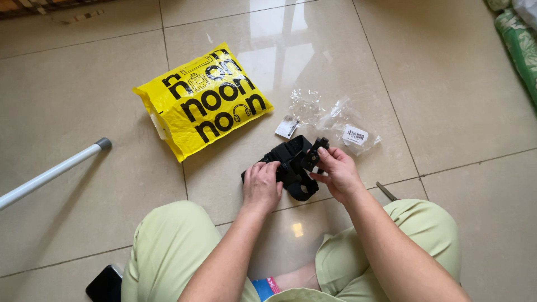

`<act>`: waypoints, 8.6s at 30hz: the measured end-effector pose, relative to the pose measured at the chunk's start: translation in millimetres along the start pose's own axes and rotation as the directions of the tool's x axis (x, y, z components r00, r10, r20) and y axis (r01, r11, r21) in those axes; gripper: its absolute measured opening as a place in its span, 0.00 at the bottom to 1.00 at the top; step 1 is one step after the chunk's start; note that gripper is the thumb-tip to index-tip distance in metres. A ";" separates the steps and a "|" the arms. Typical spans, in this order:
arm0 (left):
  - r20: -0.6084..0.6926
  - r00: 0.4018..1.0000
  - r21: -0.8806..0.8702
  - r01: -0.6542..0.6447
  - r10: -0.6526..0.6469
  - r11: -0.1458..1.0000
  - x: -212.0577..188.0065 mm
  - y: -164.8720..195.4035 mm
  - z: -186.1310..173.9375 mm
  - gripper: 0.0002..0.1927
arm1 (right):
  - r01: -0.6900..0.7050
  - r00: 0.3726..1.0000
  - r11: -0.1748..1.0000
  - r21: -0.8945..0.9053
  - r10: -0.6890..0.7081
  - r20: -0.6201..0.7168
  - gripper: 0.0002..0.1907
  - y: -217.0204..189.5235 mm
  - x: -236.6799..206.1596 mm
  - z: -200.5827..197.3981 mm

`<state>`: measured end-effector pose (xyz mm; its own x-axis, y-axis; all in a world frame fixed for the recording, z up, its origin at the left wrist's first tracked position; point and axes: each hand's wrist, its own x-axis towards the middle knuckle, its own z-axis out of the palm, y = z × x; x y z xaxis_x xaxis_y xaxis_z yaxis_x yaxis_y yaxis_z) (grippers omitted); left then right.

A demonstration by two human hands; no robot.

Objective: The person sits on the floor and unboxes a black phone mount from a yellow delivery bag. They fit the phone clamp to the mount body, thread a strap through it, and tighten a screw on the mount by hand.

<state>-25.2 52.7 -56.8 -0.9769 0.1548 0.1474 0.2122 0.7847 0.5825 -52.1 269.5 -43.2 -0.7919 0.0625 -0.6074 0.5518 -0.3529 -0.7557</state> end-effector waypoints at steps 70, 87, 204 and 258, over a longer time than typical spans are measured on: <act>0.456 0.820 -0.876 0.482 -0.345 -0.011 -1.6 6.0 -10.2 0.12 | 0.473 0.881 0.805 -0.359 -0.422 0.214 0.07 -24.0 -59.7 53.7; 0.555 0.816 -0.831 0.538 -0.158 -0.142 0.5 12.5 -40.2 0.18 | 0.265 0.964 0.910 -0.318 -0.247 0.096 0.12 -37.6 -33.3 48.5; 0.266 0.963 -0.935 0.268 -0.039 0.232 10.9 0.0 -84.2 0.10 | 0.426 0.902 0.506 -0.750 -0.298 0.312 0.20 -71.0 -84.5 53.4; 0.255 0.964 -0.820 0.260 -0.080 0.510 7.7 54.8 -99.4 0.50 | 0.253 0.967 0.900 -0.354 -0.230 0.105 0.16 -51.7 -85.0 25.0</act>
<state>-18.5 37.2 55.8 -0.9648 0.2397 -0.1085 -0.1245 -0.0524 0.9908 -19.8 259.1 53.6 -0.9207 0.0432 -0.3880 0.3893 0.0284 -0.9207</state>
